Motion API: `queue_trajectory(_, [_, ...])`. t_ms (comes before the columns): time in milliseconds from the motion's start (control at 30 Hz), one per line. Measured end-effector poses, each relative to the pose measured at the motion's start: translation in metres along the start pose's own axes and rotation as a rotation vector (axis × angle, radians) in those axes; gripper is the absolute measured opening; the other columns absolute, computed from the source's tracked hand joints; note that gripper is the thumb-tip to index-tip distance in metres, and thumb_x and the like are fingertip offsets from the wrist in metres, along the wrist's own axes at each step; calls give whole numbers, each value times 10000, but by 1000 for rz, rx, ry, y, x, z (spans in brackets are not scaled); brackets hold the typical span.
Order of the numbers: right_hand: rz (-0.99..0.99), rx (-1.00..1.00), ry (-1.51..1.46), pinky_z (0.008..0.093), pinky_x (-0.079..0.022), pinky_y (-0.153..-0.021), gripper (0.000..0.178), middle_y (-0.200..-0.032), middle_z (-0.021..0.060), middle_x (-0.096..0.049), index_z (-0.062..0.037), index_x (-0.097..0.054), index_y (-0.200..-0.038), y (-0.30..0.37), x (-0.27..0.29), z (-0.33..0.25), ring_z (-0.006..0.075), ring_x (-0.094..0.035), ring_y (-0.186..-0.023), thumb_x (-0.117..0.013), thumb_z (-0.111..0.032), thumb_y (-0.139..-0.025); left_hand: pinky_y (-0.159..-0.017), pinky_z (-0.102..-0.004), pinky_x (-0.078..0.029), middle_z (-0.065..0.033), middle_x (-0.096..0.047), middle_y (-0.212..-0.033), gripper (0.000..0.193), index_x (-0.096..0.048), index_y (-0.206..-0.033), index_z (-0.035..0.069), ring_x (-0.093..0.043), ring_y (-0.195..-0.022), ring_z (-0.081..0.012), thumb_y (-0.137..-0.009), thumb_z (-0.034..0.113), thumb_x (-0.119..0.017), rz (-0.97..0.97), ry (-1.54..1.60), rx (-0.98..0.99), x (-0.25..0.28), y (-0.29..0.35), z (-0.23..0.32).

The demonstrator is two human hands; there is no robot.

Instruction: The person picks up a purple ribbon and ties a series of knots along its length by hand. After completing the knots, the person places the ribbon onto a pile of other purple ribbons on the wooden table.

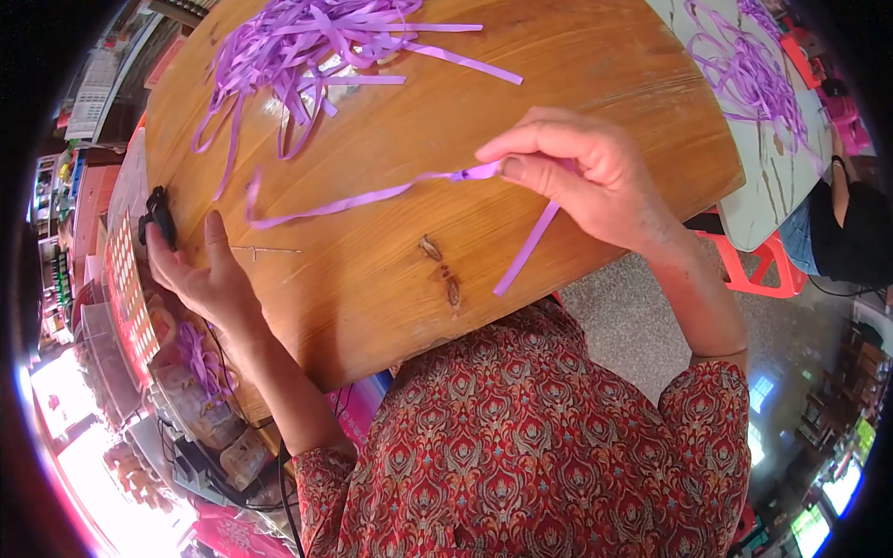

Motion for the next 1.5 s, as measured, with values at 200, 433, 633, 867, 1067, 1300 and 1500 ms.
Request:
queue_trajectory(200, [-85,234,78,278,-459,-661,183,-853,102,-627,38,-646,-993,-16,-27,-22,189,-589,-772,-627,30,-811,-926,-351,-406,-166,-553,-1160,428,-481,-1258,-17,-525,-1067,-264,-862,62,-623,-584,890,-25,-35,43,105])
queue_trajectory(433, [106,195,188,265,-475,-659,187,-894,106,-622,40,-639,-1004,-9,4,-29,167,-600,-781,-623,36,-818,-625,-232,-387,-11,-525,-753,102,-624,-908,-9,-453,-683,-82,-867,82,-641,-876,1061,337,-55,58,110])
queue_trajectory(633, [204,0,-82,256,-492,-722,162,-936,100,-617,38,-644,-990,12,22,15,170,-608,-859,-596,57,-836,-644,-340,-396,-59,-544,-797,39,-622,-836,26,-507,-713,-194,-804,21,-643,-528,272,-273,-39,37,76])
queue_trajectory(867, [170,466,414,322,-493,-687,264,-836,84,-600,-17,-680,-924,-8,-18,-20,261,-598,-844,-738,-10,-666,-877,-317,-449,-120,-585,-1091,303,-554,-1158,26,-570,-1022,-239,-860,63,-598,-675,926,-15,-50,55,127])
queue_trajectory(1067, [268,597,593,320,-488,-682,309,-823,71,-590,-23,-688,-935,-1,-13,-25,252,-593,-834,-767,-48,-637,-685,-204,-436,6,-609,-877,239,-612,-1086,9,-542,-801,-43,-936,191,-572,-1248,1346,860,-70,77,135])
queue_trajectory(1300, [191,332,305,316,-480,-736,269,-888,98,-622,20,-667,-998,-1,4,-12,253,-591,-873,-705,-17,-734,-562,-164,-391,46,-571,-737,118,-653,-936,10,-475,-650,-12,-879,113,-649,-980,1236,751,-69,72,121])
queue_trajectory(1500, [226,418,484,338,-459,-822,254,-1087,151,-636,41,-649,-1038,3,23,-16,277,-588,-968,-635,-68,-809,-536,-164,-385,38,-567,-730,78,-646,-922,-1,-472,-630,-8,-867,55,-647,-1013,1182,822,-66,72,117])
Point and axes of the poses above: each hand's wrist, its own y-axis away from the middle knuckle, its own x-axis out of the back of the hand, z = x × y, the point moved 5 cm from there along -y, towards the middle knuckle
